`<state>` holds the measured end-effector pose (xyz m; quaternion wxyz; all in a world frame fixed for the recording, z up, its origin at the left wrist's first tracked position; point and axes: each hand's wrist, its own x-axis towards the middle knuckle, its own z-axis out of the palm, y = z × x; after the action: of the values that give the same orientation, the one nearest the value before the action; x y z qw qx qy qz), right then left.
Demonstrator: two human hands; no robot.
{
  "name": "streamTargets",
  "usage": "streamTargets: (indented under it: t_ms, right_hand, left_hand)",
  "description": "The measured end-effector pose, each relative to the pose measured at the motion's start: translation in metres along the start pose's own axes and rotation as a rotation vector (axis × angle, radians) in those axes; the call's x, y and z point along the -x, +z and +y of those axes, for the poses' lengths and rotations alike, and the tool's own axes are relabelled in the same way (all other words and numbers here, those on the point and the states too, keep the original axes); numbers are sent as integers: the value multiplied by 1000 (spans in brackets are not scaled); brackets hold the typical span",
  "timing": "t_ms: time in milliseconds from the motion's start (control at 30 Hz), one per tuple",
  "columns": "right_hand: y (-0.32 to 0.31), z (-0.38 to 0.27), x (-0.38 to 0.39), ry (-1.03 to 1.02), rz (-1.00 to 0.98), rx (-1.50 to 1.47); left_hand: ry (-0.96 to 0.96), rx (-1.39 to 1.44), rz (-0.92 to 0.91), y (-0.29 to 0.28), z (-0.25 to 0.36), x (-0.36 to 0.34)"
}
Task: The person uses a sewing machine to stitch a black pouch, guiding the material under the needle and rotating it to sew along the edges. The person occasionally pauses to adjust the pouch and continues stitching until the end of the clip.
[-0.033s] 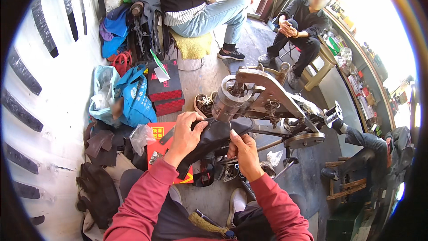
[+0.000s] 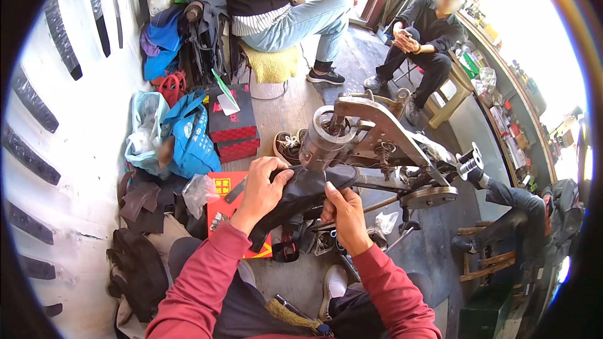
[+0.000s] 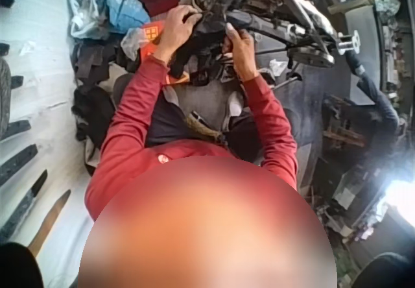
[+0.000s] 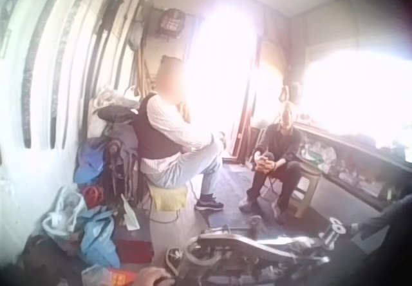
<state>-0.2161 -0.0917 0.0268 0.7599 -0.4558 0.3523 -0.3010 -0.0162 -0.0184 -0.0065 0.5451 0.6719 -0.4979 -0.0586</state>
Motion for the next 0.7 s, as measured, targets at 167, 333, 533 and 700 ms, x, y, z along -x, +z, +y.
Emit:
streamTargets:
  t_ms: [167, 333, 533, 700]
  right_hand:
    - [7, -7, 0, 20, 107, 8]
    - [6, -4, -4, 17, 148, -26]
    - [4, -7, -6, 140, 142, -32]
    - [2, -12, -6, 320, 6, 95]
  left_hand:
    - [-78, 56, -45, -1, 5, -3]
    - [-31, 61, 4, 6, 1, 3]
    - [-5, 56, 38, 9, 0, 4]
    - [62, -34, 71, 9, -1, 5]
